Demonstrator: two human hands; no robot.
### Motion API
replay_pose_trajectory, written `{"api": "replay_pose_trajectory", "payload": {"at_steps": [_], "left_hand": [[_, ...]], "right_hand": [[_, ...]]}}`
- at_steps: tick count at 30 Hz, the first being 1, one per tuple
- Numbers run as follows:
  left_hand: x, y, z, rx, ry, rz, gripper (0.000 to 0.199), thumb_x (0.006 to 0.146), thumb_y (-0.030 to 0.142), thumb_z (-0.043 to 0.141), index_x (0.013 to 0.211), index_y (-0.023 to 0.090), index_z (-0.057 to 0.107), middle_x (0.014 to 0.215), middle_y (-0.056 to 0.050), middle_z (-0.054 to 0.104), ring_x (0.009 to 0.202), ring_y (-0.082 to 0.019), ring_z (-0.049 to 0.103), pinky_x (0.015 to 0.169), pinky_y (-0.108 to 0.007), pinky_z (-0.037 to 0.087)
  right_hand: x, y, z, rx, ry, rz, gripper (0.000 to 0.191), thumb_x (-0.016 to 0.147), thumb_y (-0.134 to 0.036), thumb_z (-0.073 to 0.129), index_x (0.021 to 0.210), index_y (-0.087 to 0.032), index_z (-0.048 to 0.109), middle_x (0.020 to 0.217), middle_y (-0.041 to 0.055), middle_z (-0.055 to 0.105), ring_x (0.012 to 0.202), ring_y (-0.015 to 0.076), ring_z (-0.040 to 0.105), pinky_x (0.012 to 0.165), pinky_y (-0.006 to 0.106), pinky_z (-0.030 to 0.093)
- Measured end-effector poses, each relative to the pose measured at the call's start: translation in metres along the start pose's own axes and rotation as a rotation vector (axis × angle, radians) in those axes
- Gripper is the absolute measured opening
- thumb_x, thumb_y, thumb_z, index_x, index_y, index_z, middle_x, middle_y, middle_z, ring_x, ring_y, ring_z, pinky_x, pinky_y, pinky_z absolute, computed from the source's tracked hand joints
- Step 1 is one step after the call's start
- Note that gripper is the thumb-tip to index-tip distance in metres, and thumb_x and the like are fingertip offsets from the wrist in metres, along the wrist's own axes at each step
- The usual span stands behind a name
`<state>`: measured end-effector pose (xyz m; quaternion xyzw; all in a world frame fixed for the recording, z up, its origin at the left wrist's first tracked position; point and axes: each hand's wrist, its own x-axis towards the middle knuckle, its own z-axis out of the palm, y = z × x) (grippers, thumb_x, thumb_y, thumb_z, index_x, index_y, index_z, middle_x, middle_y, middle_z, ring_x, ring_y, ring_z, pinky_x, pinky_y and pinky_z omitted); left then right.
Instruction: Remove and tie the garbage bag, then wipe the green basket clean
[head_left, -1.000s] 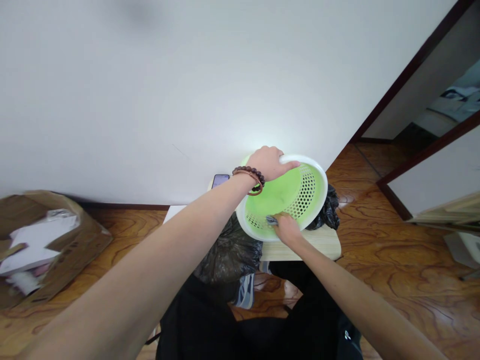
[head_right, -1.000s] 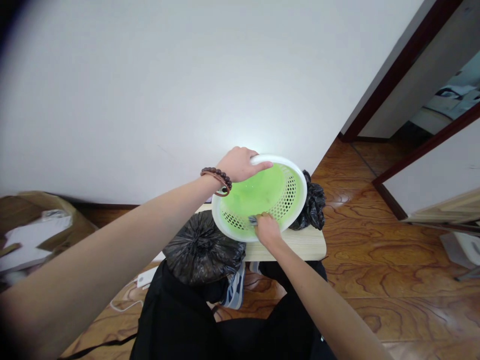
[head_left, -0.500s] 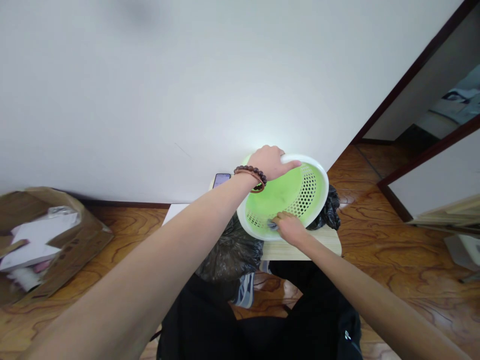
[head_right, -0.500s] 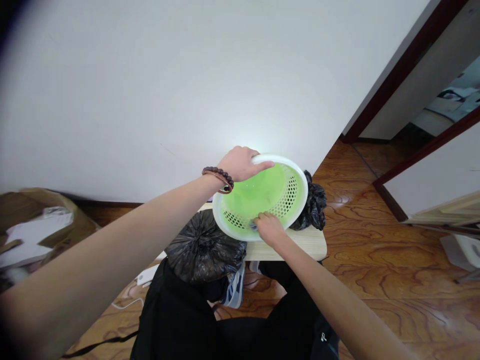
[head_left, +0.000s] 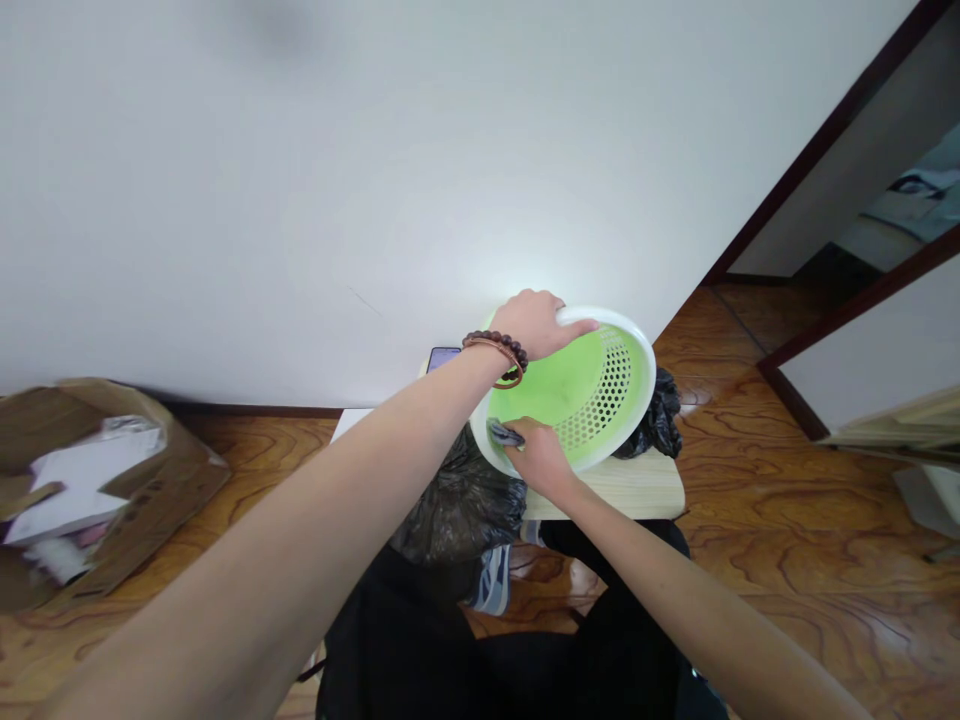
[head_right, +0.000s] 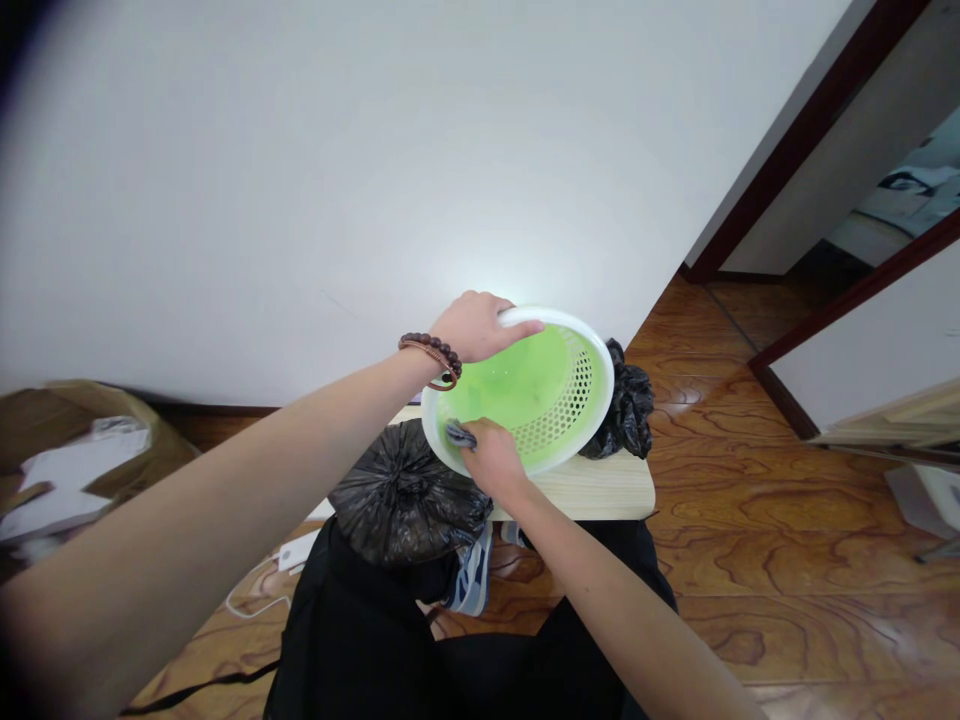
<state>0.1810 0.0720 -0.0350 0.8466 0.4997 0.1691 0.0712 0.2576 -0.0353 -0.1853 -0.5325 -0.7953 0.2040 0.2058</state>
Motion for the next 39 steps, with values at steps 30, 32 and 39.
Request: {"api": "replay_pose_trajectory", "payload": {"at_steps": [30, 32, 39], "left_hand": [[0.000, 0.008, 0.008, 0.070, -0.096, 0.042, 0.067, 0.070, 0.072, 0.034, 0.086, 0.015, 0.067, 0.081, -0.012, 0.064, 0.074, -0.021, 0.057, 0.067, -0.031, 0.042], [-0.001, 0.007, 0.007, 0.063, -0.091, 0.056, 0.068, 0.070, 0.073, 0.034, 0.086, 0.016, 0.067, 0.078, -0.011, 0.064, 0.073, -0.020, 0.057, 0.066, -0.031, 0.042], [0.000, 0.002, 0.000, 0.031, -0.047, 0.061, 0.071, 0.069, 0.075, 0.031, 0.080, 0.015, 0.066, 0.071, -0.012, 0.062, 0.066, -0.020, 0.055, 0.060, -0.031, 0.039]], "right_hand": [[-0.006, 0.011, 0.012, -0.001, -0.098, 0.078, 0.024, 0.075, -0.013, 0.049, 0.094, -0.018, 0.063, 0.094, 0.0056, 0.065, 0.087, 0.0168, 0.056, 0.076, 0.023, 0.035], [-0.013, 0.025, 0.010, -0.053, -0.131, 0.088, 0.027, 0.075, -0.011, 0.047, 0.097, -0.017, 0.062, 0.097, 0.0066, 0.065, 0.091, 0.0171, 0.056, 0.079, 0.023, 0.035], [-0.029, 0.064, -0.021, -0.357, -0.115, 0.094, 0.033, 0.081, -0.010, 0.045, 0.109, -0.016, 0.059, 0.101, 0.0081, 0.062, 0.096, 0.0183, 0.052, 0.084, 0.025, 0.034]]}}
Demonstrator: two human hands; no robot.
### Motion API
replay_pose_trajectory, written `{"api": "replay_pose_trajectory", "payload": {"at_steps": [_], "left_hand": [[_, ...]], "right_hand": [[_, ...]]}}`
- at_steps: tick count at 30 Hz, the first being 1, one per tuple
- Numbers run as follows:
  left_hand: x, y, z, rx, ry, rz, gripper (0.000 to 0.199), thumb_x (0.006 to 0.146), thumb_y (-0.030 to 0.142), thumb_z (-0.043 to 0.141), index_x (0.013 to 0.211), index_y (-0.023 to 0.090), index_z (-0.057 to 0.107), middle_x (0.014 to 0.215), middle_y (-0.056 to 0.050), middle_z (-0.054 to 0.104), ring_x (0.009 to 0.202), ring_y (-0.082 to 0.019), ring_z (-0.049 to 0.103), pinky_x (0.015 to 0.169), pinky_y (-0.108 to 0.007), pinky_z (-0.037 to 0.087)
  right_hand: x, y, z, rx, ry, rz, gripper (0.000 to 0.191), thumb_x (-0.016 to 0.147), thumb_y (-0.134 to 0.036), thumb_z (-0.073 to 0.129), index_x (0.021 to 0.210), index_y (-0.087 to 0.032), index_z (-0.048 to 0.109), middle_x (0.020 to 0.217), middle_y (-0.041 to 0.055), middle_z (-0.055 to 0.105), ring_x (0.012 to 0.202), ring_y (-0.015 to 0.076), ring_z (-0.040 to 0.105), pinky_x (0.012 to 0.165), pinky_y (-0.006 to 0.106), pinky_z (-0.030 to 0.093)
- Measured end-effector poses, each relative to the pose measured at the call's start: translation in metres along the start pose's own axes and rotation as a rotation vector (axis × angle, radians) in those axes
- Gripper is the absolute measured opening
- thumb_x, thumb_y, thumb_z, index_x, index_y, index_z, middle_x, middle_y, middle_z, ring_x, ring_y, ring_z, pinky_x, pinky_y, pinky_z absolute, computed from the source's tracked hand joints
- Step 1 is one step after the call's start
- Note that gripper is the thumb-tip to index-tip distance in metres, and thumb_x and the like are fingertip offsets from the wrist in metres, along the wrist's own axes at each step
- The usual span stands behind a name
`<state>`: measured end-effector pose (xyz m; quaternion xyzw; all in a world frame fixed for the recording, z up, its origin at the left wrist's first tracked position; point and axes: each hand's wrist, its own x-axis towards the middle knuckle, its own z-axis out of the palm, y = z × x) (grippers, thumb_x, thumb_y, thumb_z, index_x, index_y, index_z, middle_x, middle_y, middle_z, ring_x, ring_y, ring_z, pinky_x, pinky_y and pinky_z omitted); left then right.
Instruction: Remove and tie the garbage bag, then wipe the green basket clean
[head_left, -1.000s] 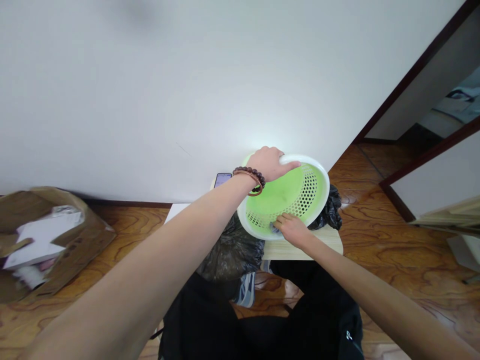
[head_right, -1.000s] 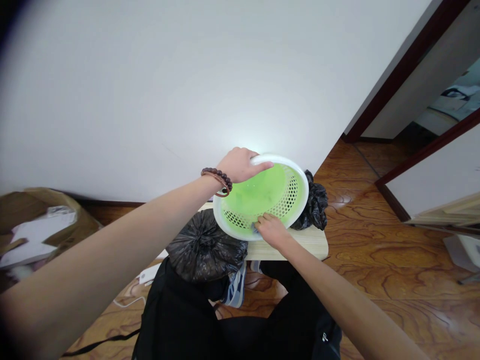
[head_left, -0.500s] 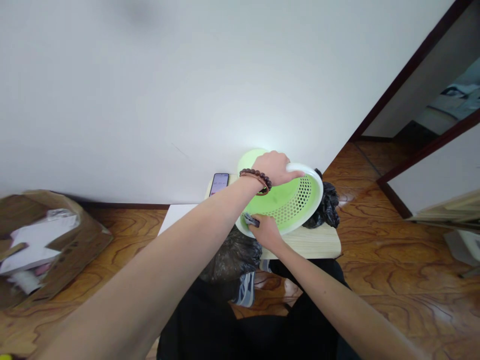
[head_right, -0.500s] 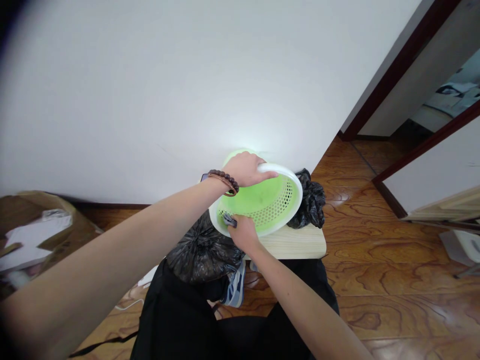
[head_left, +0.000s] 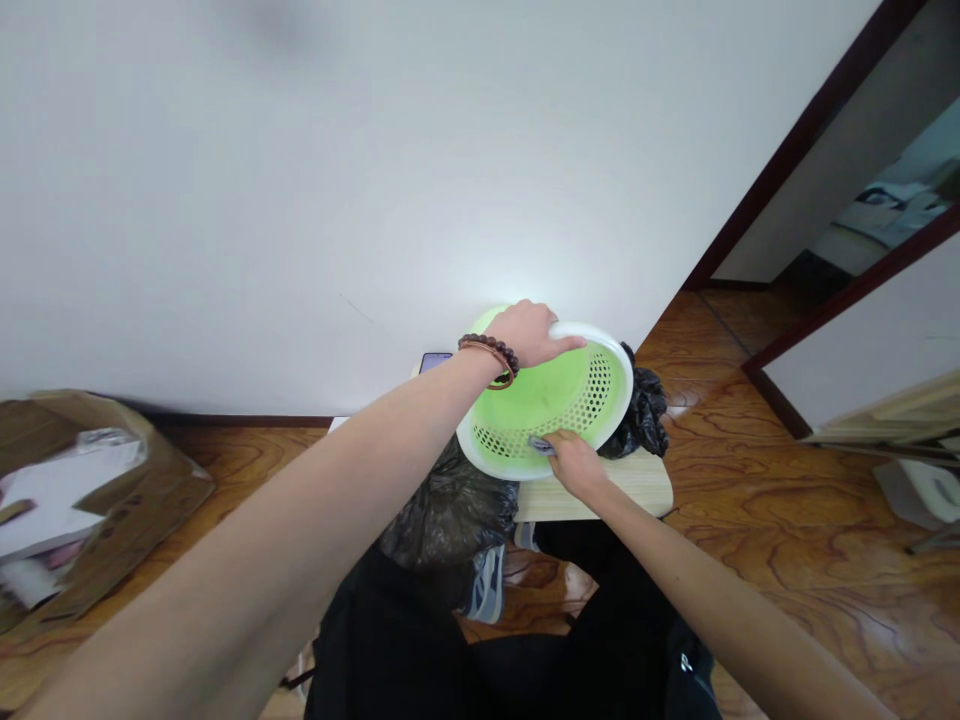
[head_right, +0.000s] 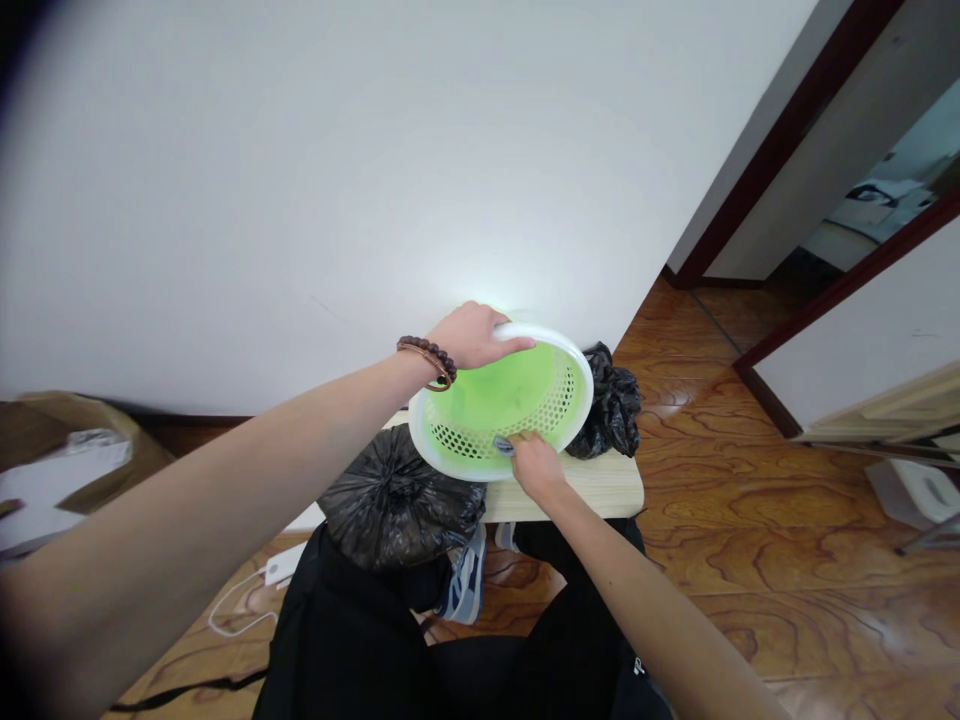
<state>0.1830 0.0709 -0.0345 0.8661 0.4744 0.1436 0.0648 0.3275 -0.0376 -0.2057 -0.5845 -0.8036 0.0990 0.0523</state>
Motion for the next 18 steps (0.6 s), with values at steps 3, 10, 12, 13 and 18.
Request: {"api": "replay_pose_trajectory", "payload": {"at_steps": [3, 10, 12, 13, 18], "left_hand": [[-0.001, -0.002, -0.006, 0.002, 0.096, -0.070, 0.070, 0.074, 0.072, 0.027, 0.077, 0.014, 0.065, 0.070, -0.013, 0.062, 0.066, -0.021, 0.055, 0.061, -0.031, 0.038], [-0.002, -0.003, -0.006, -0.015, 0.141, -0.121, 0.068, 0.076, 0.070, 0.026, 0.080, 0.014, 0.064, 0.071, -0.011, 0.062, 0.068, -0.020, 0.054, 0.064, -0.031, 0.038], [-0.001, -0.003, -0.004, -0.039, 0.137, -0.126, 0.068, 0.076, 0.071, 0.027, 0.080, 0.014, 0.064, 0.071, -0.011, 0.062, 0.067, -0.019, 0.054, 0.063, -0.031, 0.037], [0.000, -0.003, -0.004, -0.048, 0.136, -0.127, 0.068, 0.075, 0.071, 0.027, 0.079, 0.014, 0.064, 0.071, -0.011, 0.062, 0.066, -0.019, 0.054, 0.062, -0.031, 0.037], [-0.002, -0.006, -0.006, -0.043, 0.139, -0.137, 0.068, 0.075, 0.072, 0.026, 0.079, 0.015, 0.064, 0.071, -0.010, 0.062, 0.067, -0.019, 0.054, 0.063, -0.031, 0.038]], "right_hand": [[0.000, 0.018, -0.018, -0.192, 0.067, -0.058, 0.029, 0.086, -0.011, 0.040, 0.105, -0.016, 0.061, 0.098, 0.0102, 0.062, 0.098, 0.0209, 0.049, 0.087, 0.030, 0.032], [0.019, 0.027, -0.020, -0.321, 0.078, 0.053, 0.028, 0.085, -0.011, 0.040, 0.093, -0.013, 0.066, 0.093, 0.0147, 0.063, 0.097, 0.0233, 0.050, 0.084, 0.033, 0.033], [0.025, 0.016, -0.012, -0.237, 0.044, 0.141, 0.028, 0.083, -0.009, 0.041, 0.096, -0.014, 0.066, 0.096, 0.0137, 0.064, 0.097, 0.0225, 0.052, 0.081, 0.031, 0.036], [0.028, 0.009, -0.008, -0.171, 0.011, 0.184, 0.029, 0.082, -0.008, 0.043, 0.098, -0.015, 0.066, 0.095, 0.0126, 0.065, 0.096, 0.0219, 0.053, 0.078, 0.029, 0.037], [0.035, -0.034, 0.000, 0.146, -0.069, 0.142, 0.031, 0.081, -0.017, 0.048, 0.108, -0.020, 0.062, 0.099, 0.0075, 0.067, 0.089, 0.0195, 0.059, 0.077, 0.026, 0.039]]}}
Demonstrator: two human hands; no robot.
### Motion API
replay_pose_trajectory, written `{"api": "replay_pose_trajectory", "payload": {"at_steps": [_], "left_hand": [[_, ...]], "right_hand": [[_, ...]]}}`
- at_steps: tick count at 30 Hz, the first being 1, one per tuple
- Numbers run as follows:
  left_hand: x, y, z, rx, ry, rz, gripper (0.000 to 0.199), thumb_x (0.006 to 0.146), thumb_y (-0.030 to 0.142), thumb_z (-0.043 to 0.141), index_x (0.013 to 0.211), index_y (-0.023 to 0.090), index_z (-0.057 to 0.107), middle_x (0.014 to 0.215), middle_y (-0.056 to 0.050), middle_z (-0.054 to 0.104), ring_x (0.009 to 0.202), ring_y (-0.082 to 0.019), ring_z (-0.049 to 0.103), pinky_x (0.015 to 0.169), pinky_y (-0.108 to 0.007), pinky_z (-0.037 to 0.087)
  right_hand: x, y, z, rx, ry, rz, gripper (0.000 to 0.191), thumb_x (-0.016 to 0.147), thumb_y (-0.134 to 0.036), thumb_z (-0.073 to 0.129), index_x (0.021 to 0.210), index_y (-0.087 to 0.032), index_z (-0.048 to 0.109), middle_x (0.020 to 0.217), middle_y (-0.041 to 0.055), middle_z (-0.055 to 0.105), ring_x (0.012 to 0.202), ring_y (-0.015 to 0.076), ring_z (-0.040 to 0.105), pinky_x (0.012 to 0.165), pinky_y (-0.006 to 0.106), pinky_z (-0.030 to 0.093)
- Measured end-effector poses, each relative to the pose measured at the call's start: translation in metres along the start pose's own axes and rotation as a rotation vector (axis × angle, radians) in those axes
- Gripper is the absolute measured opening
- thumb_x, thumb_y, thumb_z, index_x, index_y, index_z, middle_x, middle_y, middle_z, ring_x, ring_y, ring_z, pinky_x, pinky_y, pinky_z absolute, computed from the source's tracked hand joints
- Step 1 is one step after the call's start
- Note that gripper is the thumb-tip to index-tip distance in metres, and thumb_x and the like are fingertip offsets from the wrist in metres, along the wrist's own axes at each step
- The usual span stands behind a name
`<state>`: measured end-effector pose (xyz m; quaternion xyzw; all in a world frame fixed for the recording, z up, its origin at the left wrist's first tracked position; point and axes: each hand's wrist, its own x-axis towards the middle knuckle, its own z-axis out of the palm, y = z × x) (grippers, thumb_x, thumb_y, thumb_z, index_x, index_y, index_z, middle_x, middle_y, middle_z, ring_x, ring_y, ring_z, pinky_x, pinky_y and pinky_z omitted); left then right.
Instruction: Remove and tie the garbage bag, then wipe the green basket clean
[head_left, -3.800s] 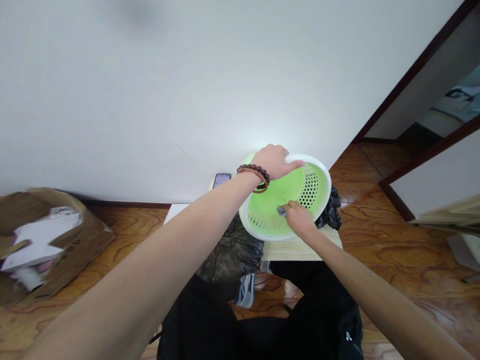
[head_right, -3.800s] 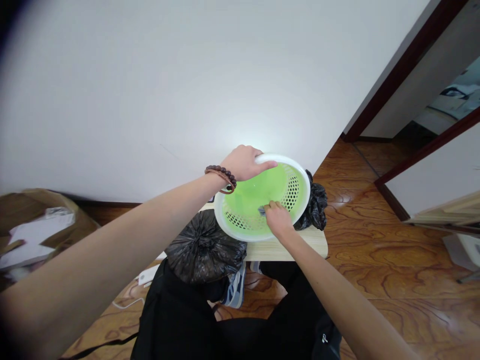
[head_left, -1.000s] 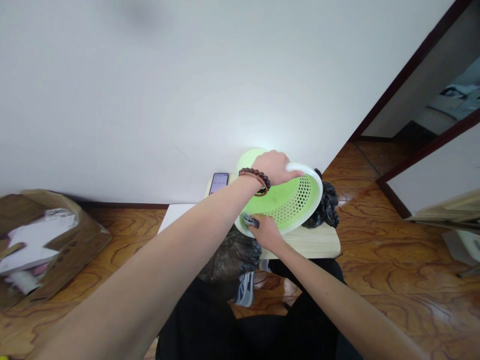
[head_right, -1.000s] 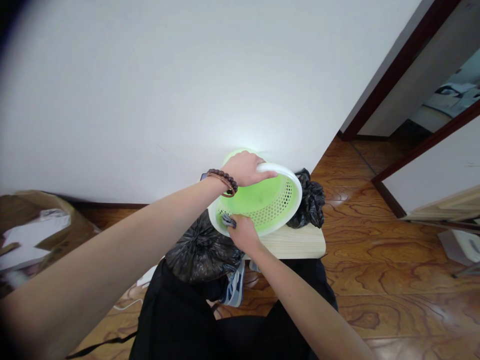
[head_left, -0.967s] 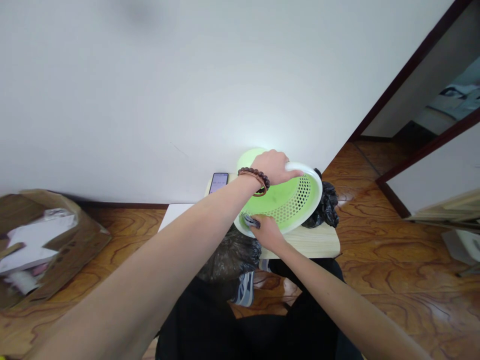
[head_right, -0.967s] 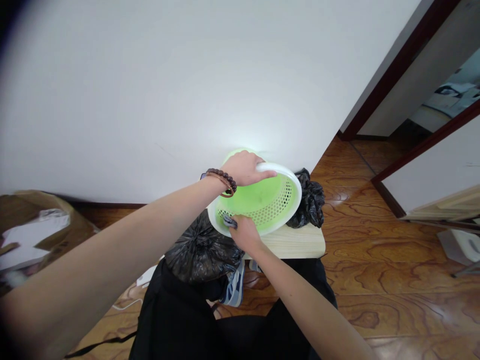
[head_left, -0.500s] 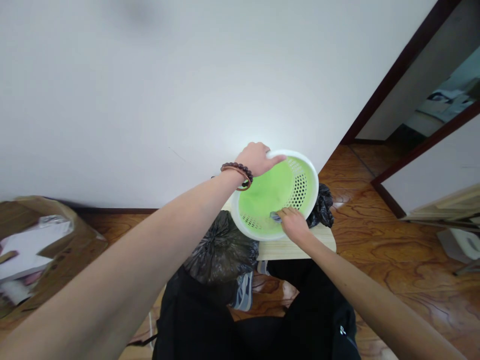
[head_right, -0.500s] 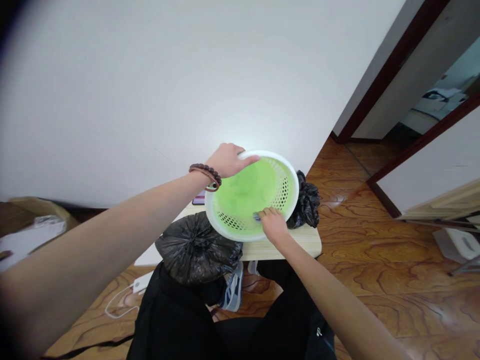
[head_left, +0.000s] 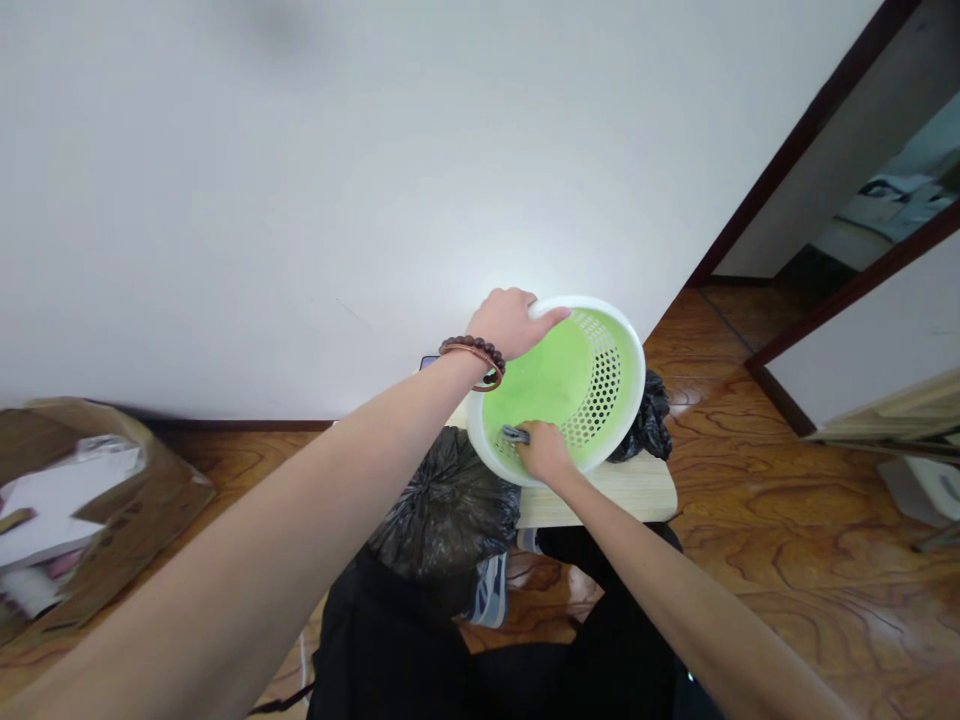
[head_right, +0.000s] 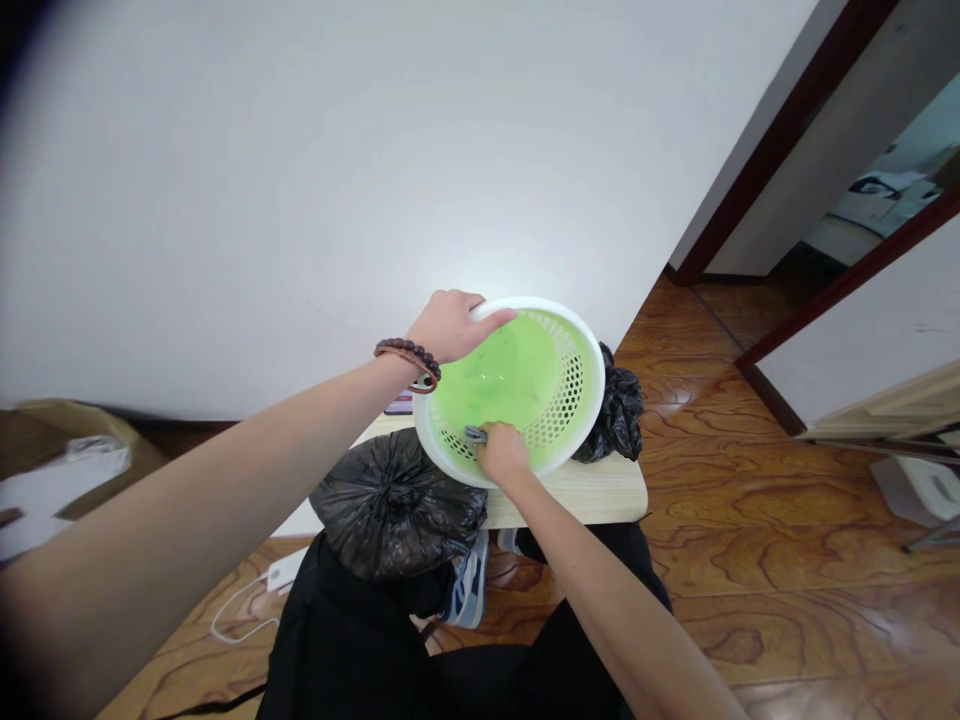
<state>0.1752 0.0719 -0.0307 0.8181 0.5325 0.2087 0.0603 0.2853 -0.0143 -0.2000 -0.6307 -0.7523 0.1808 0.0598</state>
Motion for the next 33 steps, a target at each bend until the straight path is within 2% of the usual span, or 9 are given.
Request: {"api": "replay_pose_trajectory", "payload": {"at_steps": [3, 6, 10, 15, 18, 22, 26, 29, 33], "left_hand": [[-0.002, -0.002, -0.002, 0.007, -0.003, -0.012, 0.069, 0.074, 0.073, 0.025, 0.079, 0.015, 0.064, 0.071, -0.010, 0.062, 0.068, -0.020, 0.055, 0.063, -0.031, 0.038], [-0.003, -0.001, -0.002, -0.008, -0.001, -0.016, 0.069, 0.075, 0.072, 0.024, 0.080, 0.016, 0.063, 0.073, -0.011, 0.062, 0.068, -0.019, 0.055, 0.064, -0.031, 0.038], [-0.002, 0.002, 0.002, -0.011, 0.017, -0.023, 0.067, 0.076, 0.071, 0.025, 0.080, 0.016, 0.062, 0.075, -0.011, 0.062, 0.071, -0.020, 0.055, 0.066, -0.031, 0.039], [-0.003, 0.002, 0.003, -0.024, 0.023, -0.014, 0.065, 0.077, 0.070, 0.026, 0.080, 0.016, 0.061, 0.075, -0.011, 0.061, 0.070, -0.019, 0.054, 0.065, -0.031, 0.038], [-0.003, 0.002, 0.003, -0.029, 0.021, -0.027, 0.065, 0.076, 0.070, 0.026, 0.078, 0.016, 0.061, 0.072, -0.011, 0.061, 0.068, -0.018, 0.053, 0.064, -0.031, 0.038], [0.000, 0.005, 0.004, -0.035, -0.002, -0.018, 0.065, 0.075, 0.071, 0.028, 0.079, 0.016, 0.062, 0.074, -0.011, 0.061, 0.070, -0.019, 0.054, 0.065, -0.031, 0.039], [0.002, 0.008, 0.005, -0.019, -0.069, 0.027, 0.065, 0.072, 0.073, 0.032, 0.082, 0.017, 0.064, 0.079, -0.012, 0.062, 0.077, -0.021, 0.056, 0.070, -0.032, 0.040], [0.003, 0.010, 0.008, -0.013, -0.068, 0.057, 0.066, 0.074, 0.072, 0.030, 0.084, 0.016, 0.064, 0.082, -0.013, 0.062, 0.079, -0.023, 0.056, 0.073, -0.034, 0.041], [0.004, 0.012, 0.013, -0.018, -0.064, 0.084, 0.066, 0.075, 0.070, 0.029, 0.086, 0.014, 0.064, 0.083, -0.014, 0.061, 0.079, -0.024, 0.057, 0.071, -0.035, 0.041]], "right_hand": [[-0.003, -0.004, -0.005, -0.016, 0.002, -0.145, 0.033, 0.079, -0.015, 0.049, 0.110, -0.020, 0.061, 0.103, 0.0068, 0.065, 0.094, 0.0185, 0.058, 0.080, 0.024, 0.038], [-0.005, 0.014, -0.019, -0.192, -0.042, -0.273, 0.031, 0.078, -0.009, 0.048, 0.102, -0.019, 0.064, 0.096, 0.0072, 0.065, 0.095, 0.0189, 0.055, 0.080, 0.025, 0.037], [0.000, 0.049, -0.040, -0.480, 0.000, -0.271, 0.024, 0.082, -0.008, 0.045, 0.091, -0.013, 0.067, 0.091, 0.0127, 0.063, 0.096, 0.0235, 0.051, 0.082, 0.031, 0.034], [0.007, 0.074, -0.053, -0.573, 0.132, -0.234, 0.027, 0.086, -0.011, 0.040, 0.095, -0.011, 0.065, 0.093, 0.0150, 0.062, 0.097, 0.0254, 0.049, 0.085, 0.035, 0.031], [0.004, 0.064, -0.041, -0.542, 0.143, -0.185, 0.027, 0.085, -0.010, 0.040, 0.093, -0.012, 0.066, 0.091, 0.0144, 0.063, 0.096, 0.0249, 0.050, 0.086, 0.036, 0.031], [-0.005, 0.024, -0.012, -0.318, 0.064, -0.036, 0.030, 0.081, -0.009, 0.044, 0.102, -0.017, 0.064, 0.093, 0.0100, 0.065, 0.092, 0.0208, 0.055, 0.079, 0.029, 0.035], [-0.013, -0.009, 0.003, -0.053, 0.002, -0.082, 0.031, 0.082, -0.018, 0.047, 0.111, -0.021, 0.060, 0.100, 0.0054, 0.065, 0.090, 0.0182, 0.058, 0.077, 0.025, 0.037], [-0.018, -0.008, 0.001, -0.035, 0.008, -0.164, 0.032, 0.083, -0.016, 0.046, 0.112, -0.020, 0.059, 0.100, 0.0058, 0.063, 0.094, 0.0175, 0.055, 0.080, 0.023, 0.036], [-0.017, 0.012, -0.014, -0.239, 0.013, -0.257, 0.031, 0.082, -0.010, 0.044, 0.107, -0.019, 0.062, 0.094, 0.0072, 0.062, 0.094, 0.0199, 0.051, 0.081, 0.027, 0.034]]}}
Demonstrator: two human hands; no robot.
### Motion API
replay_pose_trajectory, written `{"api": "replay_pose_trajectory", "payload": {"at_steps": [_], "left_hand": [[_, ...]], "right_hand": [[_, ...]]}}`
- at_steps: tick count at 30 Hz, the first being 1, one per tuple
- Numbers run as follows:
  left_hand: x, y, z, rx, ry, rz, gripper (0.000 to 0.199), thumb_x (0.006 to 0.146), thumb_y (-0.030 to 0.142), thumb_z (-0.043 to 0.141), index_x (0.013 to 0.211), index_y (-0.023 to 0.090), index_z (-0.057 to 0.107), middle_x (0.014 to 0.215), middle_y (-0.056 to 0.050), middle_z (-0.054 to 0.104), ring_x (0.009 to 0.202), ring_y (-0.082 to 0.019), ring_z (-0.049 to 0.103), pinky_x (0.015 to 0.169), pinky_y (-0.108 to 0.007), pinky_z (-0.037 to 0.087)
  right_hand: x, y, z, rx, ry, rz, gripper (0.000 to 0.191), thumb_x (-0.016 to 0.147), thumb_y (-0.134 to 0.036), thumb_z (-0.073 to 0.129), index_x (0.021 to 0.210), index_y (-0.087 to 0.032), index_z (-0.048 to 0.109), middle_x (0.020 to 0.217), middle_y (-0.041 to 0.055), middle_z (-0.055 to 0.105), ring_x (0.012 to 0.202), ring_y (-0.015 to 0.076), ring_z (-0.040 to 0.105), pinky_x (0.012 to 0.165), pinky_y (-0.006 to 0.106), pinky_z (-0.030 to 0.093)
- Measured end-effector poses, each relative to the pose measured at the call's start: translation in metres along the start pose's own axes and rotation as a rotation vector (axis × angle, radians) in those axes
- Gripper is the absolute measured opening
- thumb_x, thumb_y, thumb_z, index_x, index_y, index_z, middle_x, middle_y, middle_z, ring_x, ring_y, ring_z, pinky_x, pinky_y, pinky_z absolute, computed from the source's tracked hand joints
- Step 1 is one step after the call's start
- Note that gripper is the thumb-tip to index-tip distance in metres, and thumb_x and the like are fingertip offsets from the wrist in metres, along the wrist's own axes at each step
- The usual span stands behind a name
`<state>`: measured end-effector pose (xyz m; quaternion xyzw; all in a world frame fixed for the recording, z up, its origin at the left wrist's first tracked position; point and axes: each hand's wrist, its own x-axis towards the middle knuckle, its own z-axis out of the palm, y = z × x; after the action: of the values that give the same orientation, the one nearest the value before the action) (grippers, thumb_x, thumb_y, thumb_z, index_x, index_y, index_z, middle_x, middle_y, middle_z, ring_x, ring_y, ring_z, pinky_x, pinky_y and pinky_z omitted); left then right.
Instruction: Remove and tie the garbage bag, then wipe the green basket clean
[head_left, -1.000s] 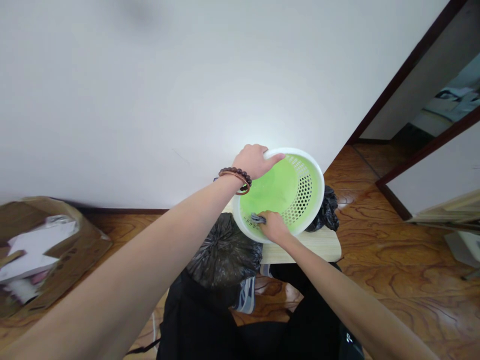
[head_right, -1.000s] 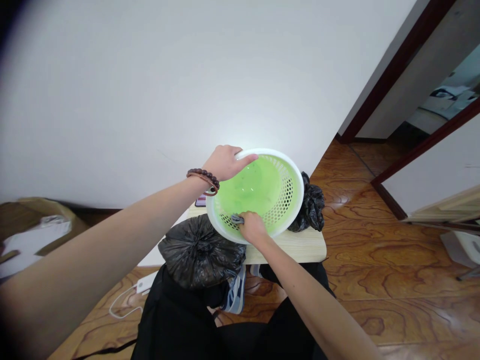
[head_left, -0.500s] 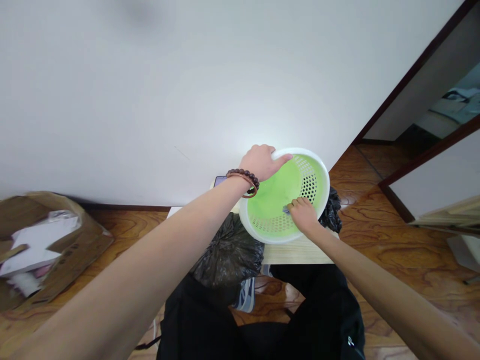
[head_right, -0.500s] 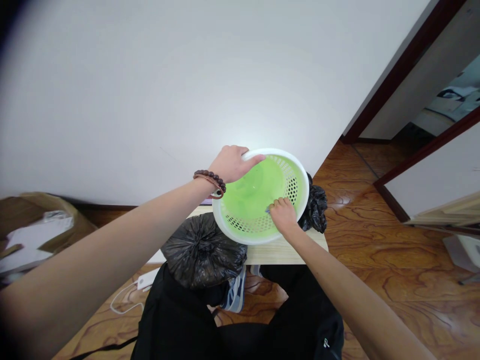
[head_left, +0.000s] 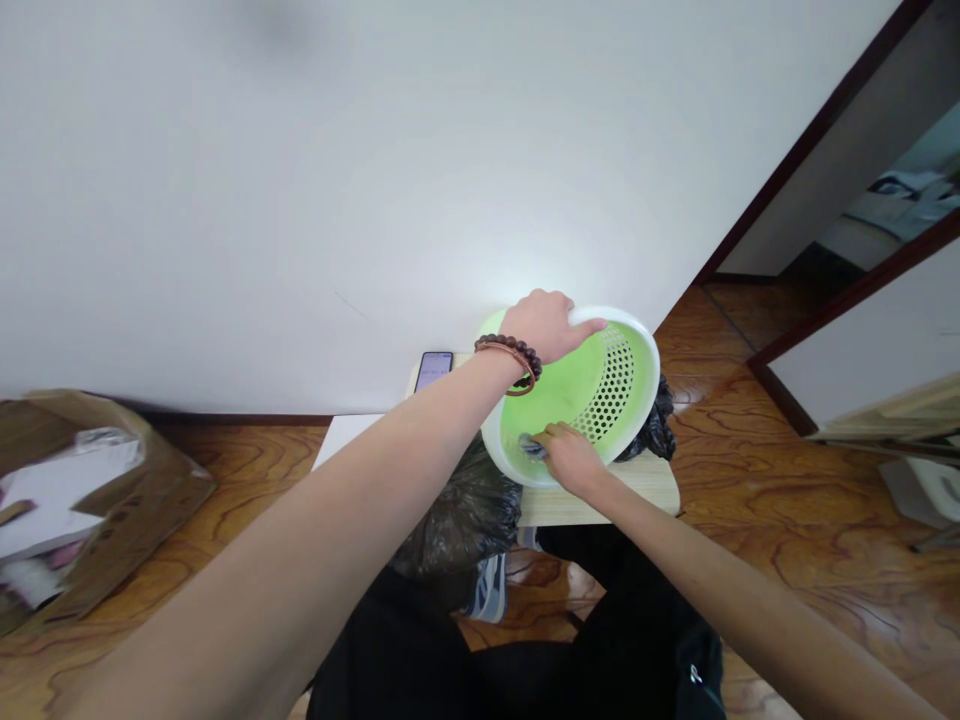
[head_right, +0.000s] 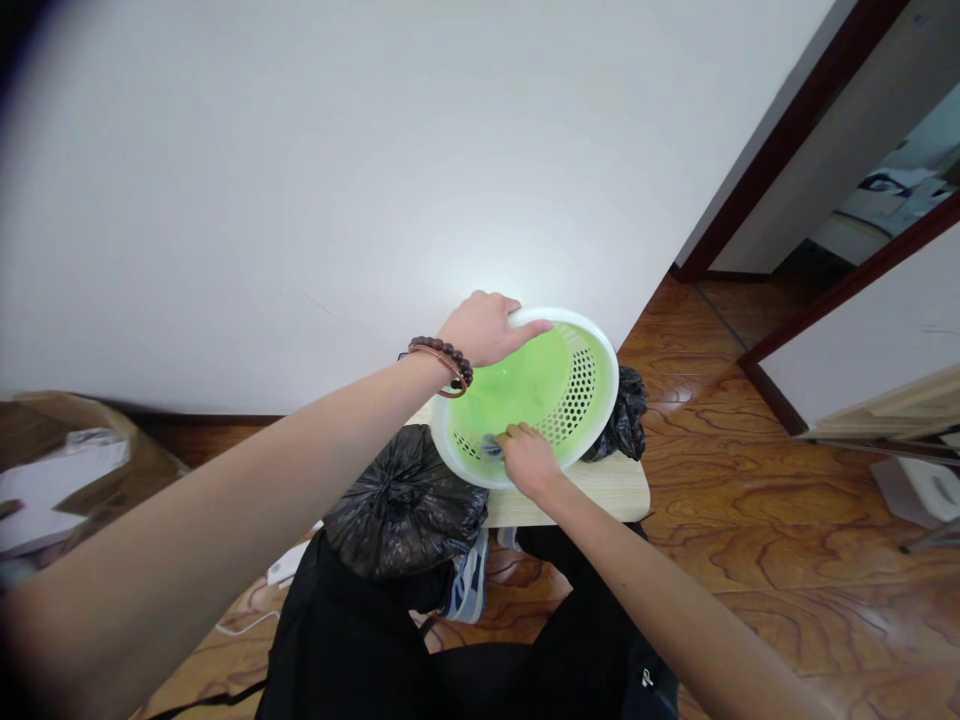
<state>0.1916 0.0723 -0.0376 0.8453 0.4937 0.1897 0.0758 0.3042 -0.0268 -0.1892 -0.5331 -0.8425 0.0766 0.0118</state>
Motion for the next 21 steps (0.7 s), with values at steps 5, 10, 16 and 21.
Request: {"api": "replay_pose_trajectory", "payload": {"at_steps": [5, 10, 16, 21], "left_hand": [[0.000, -0.002, 0.001, 0.019, 0.012, 0.010, 0.068, 0.075, 0.071, 0.028, 0.085, 0.014, 0.064, 0.082, -0.014, 0.062, 0.077, -0.023, 0.057, 0.070, -0.034, 0.041], [-0.003, -0.004, -0.003, 0.027, -0.006, -0.020, 0.068, 0.073, 0.073, 0.027, 0.081, 0.016, 0.065, 0.077, -0.012, 0.063, 0.073, -0.021, 0.057, 0.067, -0.032, 0.041], [-0.002, 0.000, -0.003, 0.007, 0.005, -0.032, 0.063, 0.074, 0.070, 0.033, 0.081, 0.016, 0.065, 0.075, -0.011, 0.063, 0.072, -0.020, 0.056, 0.064, -0.031, 0.040], [-0.005, 0.002, -0.005, 0.010, -0.003, -0.024, 0.063, 0.073, 0.070, 0.034, 0.080, 0.016, 0.065, 0.073, -0.011, 0.063, 0.071, -0.020, 0.056, 0.062, -0.029, 0.039]], "right_hand": [[0.005, 0.048, -0.033, -0.274, 0.107, 0.003, 0.030, 0.088, -0.012, 0.037, 0.100, -0.015, 0.063, 0.096, 0.0131, 0.059, 0.097, 0.0253, 0.044, 0.085, 0.036, 0.029], [0.000, 0.083, -0.041, -0.386, 0.150, 0.085, 0.032, 0.088, -0.013, 0.035, 0.094, -0.011, 0.066, 0.094, 0.0164, 0.059, 0.098, 0.0277, 0.044, 0.085, 0.039, 0.029], [-0.003, 0.027, 0.009, -0.076, -0.003, 0.308, 0.030, 0.080, -0.010, 0.045, 0.099, -0.016, 0.066, 0.091, 0.0105, 0.063, 0.087, 0.0214, 0.054, 0.073, 0.029, 0.037], [-0.003, -0.036, 0.029, 0.290, 0.097, 0.245, 0.034, 0.080, -0.017, 0.049, 0.111, -0.022, 0.060, 0.097, 0.0047, 0.063, 0.090, 0.0177, 0.056, 0.078, 0.025, 0.037]]}}
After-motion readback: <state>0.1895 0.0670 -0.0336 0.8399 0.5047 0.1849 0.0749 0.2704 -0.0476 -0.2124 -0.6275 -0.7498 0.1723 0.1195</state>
